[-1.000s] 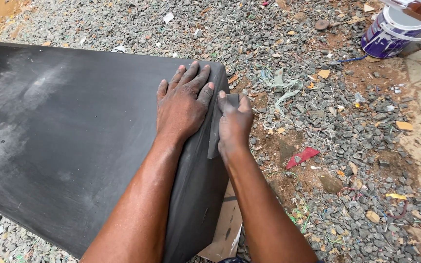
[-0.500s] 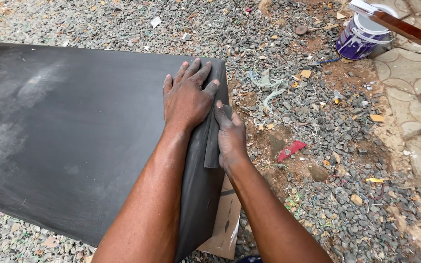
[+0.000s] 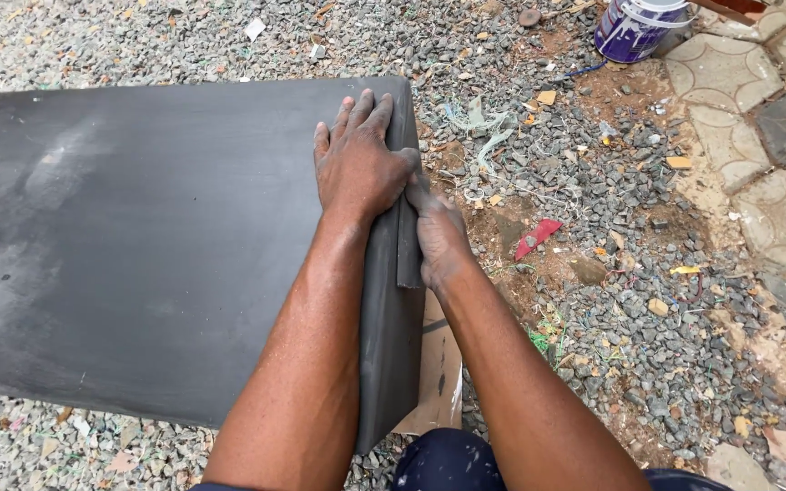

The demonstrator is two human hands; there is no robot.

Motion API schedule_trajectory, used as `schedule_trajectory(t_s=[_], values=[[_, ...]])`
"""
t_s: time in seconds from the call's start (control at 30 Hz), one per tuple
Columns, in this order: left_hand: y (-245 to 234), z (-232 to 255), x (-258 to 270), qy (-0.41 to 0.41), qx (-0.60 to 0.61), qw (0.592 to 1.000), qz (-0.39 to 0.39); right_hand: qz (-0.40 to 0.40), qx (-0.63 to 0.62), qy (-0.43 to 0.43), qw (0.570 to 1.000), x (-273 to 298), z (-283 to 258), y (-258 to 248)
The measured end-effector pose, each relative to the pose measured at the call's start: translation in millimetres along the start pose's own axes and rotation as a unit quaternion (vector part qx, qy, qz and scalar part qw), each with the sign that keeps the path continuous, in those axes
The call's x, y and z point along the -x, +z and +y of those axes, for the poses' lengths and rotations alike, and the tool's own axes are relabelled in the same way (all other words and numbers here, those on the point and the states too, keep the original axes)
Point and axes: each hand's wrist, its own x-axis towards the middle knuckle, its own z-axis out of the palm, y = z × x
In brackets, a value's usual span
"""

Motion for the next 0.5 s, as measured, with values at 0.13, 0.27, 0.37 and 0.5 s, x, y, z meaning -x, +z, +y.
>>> schedule_trajectory(t_s=[0.13, 0.27, 0.37, 0.5], values=[[-12, 11, 8, -0.002, 0.017, 1.000, 0.002, 0.003, 0.058, -0.029, 0.998, -3, 2, -12], [2, 13, 0, -0.021, 0.018, 0.999, 0.038, 0.008, 0.080, -0.030, 0.996, -8, -15, -31], [3, 16, 3, -0.024, 0.021, 0.998, 0.047, -0.006, 0.123, -0.047, 0.991, -14, -35, -36], [-4, 24, 4, -0.033, -0.005, 0.999, 0.040, -0.057, 0.184, -0.030, 0.981, 0, -57, -19]])
